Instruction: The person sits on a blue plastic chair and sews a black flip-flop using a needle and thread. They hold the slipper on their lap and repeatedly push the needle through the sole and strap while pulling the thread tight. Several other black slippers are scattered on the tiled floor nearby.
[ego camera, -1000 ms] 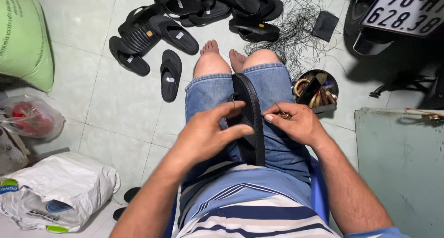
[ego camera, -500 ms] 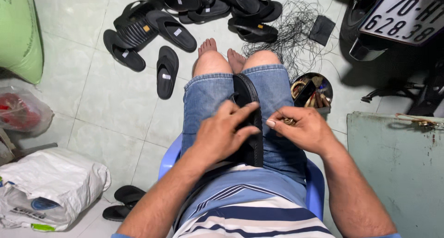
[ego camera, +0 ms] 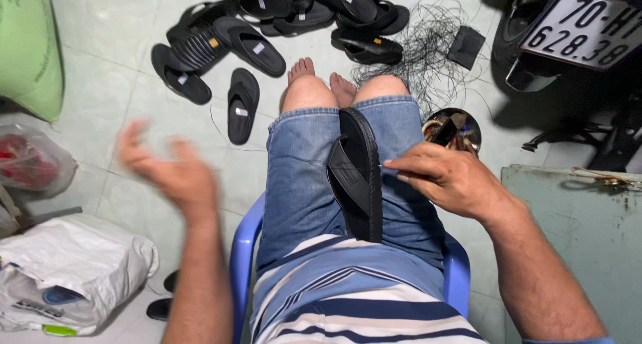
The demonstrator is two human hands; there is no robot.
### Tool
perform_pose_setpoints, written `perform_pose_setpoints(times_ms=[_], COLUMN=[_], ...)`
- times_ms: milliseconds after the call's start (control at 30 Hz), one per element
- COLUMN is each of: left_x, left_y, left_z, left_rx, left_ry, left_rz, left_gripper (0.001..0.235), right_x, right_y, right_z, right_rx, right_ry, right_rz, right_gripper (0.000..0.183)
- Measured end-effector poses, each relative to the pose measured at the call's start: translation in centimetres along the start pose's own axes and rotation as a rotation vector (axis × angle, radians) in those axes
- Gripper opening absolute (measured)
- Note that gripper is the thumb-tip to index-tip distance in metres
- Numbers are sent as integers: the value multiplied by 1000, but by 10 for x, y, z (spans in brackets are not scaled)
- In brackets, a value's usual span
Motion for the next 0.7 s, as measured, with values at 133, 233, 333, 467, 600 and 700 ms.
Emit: perform_pose_setpoints(times_ms=[133, 233, 333, 467, 600, 700], left_x=[-82, -128, -144, -154, -157, -160], left_y=[-109, -128, -128, -120, -117, -116], left_z=[-36, -57, -64, -66, -64, -64], left_rx=[-343, -188, -105, -1, -24, -83], left_ry=[588, 969, 1131, 1132, 1068, 1079], left_rz=[-598, -710, -648, -526, -500, -467], left_gripper=[18, 23, 28, 20, 12, 11], right_x=[5, 8, 7, 7, 8, 9], right_y=[-7, -9, -15, -19, -16, -16], right_z=[-4, -5, -8, -10, -8, -9], right_rx=[-32, -61, -81, -128, -138, -144], right_ry=[-16, 3, 3, 17, 33, 55], right_rz=[-120, -123, -146, -171, -181, -184], right_gripper=[21, 21, 22, 24, 26, 24])
Point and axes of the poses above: each hand's wrist, its own x-axis towards the middle knuckle, its own z-axis out of the back of the hand, y = z × x, the point moved 7 cm from there along x, towards the middle knuckle, and after that the axes turned 9 degrees about x, right-handed, at the moved point
